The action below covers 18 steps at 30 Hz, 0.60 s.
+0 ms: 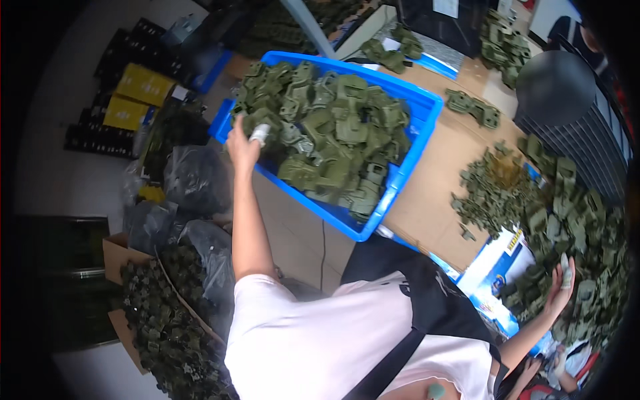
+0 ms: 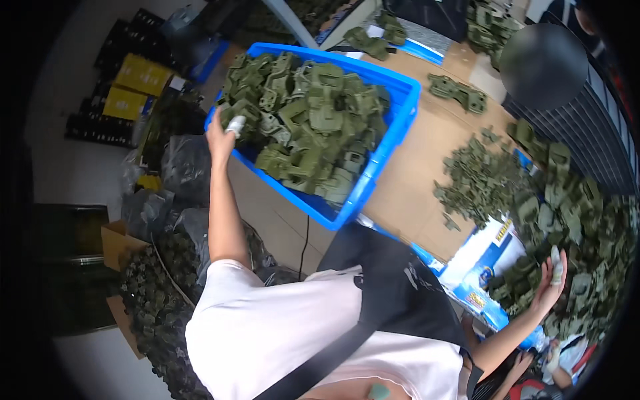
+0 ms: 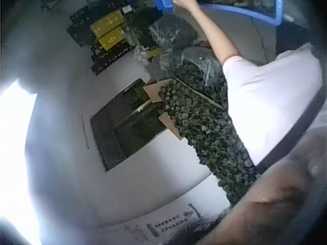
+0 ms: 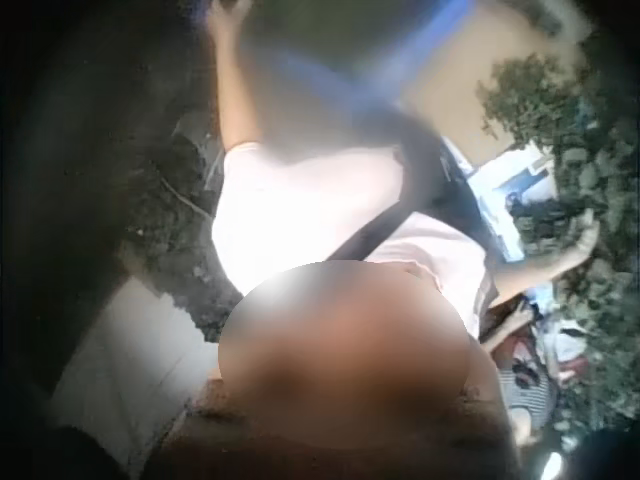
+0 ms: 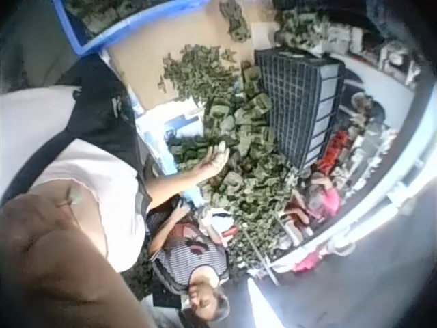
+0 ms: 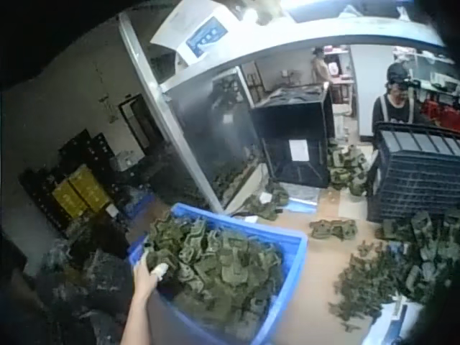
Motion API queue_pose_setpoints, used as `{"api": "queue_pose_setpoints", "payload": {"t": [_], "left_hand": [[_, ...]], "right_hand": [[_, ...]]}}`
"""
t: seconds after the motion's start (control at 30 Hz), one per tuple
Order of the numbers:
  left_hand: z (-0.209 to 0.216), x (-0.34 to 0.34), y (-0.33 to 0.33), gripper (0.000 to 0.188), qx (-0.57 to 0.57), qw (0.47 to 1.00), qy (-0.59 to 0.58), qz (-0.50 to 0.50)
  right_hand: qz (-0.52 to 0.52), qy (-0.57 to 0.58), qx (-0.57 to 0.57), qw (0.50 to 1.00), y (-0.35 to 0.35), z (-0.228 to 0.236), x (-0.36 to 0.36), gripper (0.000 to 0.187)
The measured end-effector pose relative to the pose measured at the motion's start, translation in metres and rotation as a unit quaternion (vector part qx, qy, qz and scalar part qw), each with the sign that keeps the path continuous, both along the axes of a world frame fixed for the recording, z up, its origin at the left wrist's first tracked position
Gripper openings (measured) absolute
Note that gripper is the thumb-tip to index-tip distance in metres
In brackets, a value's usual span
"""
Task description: The person sorts green plastic parts from a blue crate onto a table. They pick up handfuls of parts, separate them, and place them into piles on the table surface. The person occasionally moves the crate to access more parts.
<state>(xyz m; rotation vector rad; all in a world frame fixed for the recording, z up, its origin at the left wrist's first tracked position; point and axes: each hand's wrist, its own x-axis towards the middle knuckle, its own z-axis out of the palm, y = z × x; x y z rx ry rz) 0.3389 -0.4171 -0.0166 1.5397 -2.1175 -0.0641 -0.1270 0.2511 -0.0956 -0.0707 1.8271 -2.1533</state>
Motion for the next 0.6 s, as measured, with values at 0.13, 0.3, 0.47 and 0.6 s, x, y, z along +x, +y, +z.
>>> {"api": "queue_pose_setpoints", "payload": {"t": [0.13,0.3,0.47,0.6], "left_hand": [[0.001,-0.023,-0.007,0.078,0.04,0.997,-0.063,0.006],[-0.013,-0.024,-0.021,0.077,0.142,0.989,0.044,-0.002],[0.058,-0.051,0.039,0.077,0.042,0.987,0.047,-0.15],[0.089,-0.086,0.087,0.084,0.156,0.886,0.224,-0.375]], "right_hand": [[0.039,0.038,0.052,0.997,-0.048,0.031,0.036,0.04],[0.097,0.03,0.1,0.99,-0.102,0.054,0.075,0.037],[0.183,0.056,0.146,0.971,-0.164,0.066,0.113,0.034],[0.302,0.067,0.115,0.944,-0.227,0.078,0.126,0.035]]}}
